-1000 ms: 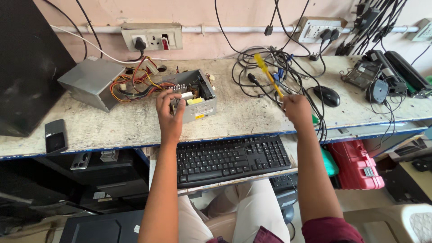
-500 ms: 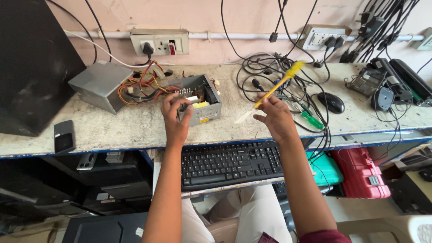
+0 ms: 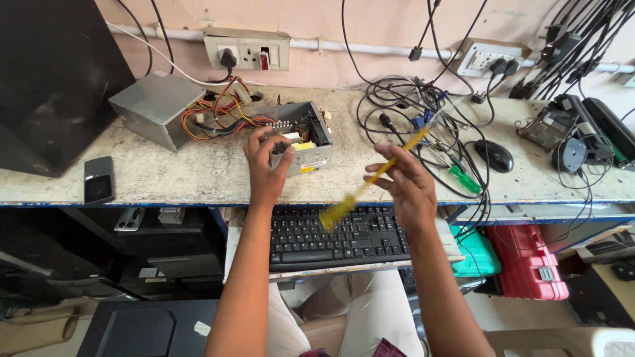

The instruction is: The person disassembles a computer power supply unit on a cluttered workbench. They use a yellow screwdriver to remove screws from the casing, then separate the metal shell from the internal circuit board and components.

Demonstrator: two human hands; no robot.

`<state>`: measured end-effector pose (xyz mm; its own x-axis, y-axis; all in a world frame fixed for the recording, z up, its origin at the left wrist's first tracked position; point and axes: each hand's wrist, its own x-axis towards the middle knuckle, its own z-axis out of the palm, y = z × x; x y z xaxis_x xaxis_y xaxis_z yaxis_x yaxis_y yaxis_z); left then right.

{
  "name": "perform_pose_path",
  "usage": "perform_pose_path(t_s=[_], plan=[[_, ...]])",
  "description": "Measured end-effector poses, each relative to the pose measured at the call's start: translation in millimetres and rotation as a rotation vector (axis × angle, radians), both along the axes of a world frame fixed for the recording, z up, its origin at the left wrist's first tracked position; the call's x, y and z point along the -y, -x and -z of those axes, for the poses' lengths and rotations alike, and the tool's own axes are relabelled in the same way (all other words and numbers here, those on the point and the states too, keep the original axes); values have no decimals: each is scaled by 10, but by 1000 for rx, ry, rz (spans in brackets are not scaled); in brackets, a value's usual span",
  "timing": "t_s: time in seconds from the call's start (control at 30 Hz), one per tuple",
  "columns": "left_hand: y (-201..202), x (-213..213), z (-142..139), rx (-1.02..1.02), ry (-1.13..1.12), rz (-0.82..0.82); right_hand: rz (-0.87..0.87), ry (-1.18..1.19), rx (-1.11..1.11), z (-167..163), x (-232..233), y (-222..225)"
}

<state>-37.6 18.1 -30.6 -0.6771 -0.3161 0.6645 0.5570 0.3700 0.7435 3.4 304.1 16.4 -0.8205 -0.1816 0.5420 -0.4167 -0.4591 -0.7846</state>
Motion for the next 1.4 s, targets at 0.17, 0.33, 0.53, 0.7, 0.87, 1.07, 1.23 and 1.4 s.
perform_pose_path(t_s=[0.17,0.33,0.53,0.7,0.87,1.07,1.23,1.4], plan=[[-64,-19,-63,-100,188,-102,77,111,-76,108,269,-160],[-104,-25,-101,-122,191,-105,144,-138,369,300,393,-392],[-62,-8,-59,-106,158,-80,15,-137,504,737,533,-578],[-39,-12,-48,-106,163,-73,54,-175,549,828,537,-493],[-31,-5,-20,-98,165,-65,49,-156,570,846,535,-434],[-20,4,-49,-85,148,-55,37,-136,541,791,563,-422],[-15,16,-59,-78,136,-37,-48,-52,646,697,565,-455],[32,33,-62,-66,90,7,-469,315,836,621,474,-405]])
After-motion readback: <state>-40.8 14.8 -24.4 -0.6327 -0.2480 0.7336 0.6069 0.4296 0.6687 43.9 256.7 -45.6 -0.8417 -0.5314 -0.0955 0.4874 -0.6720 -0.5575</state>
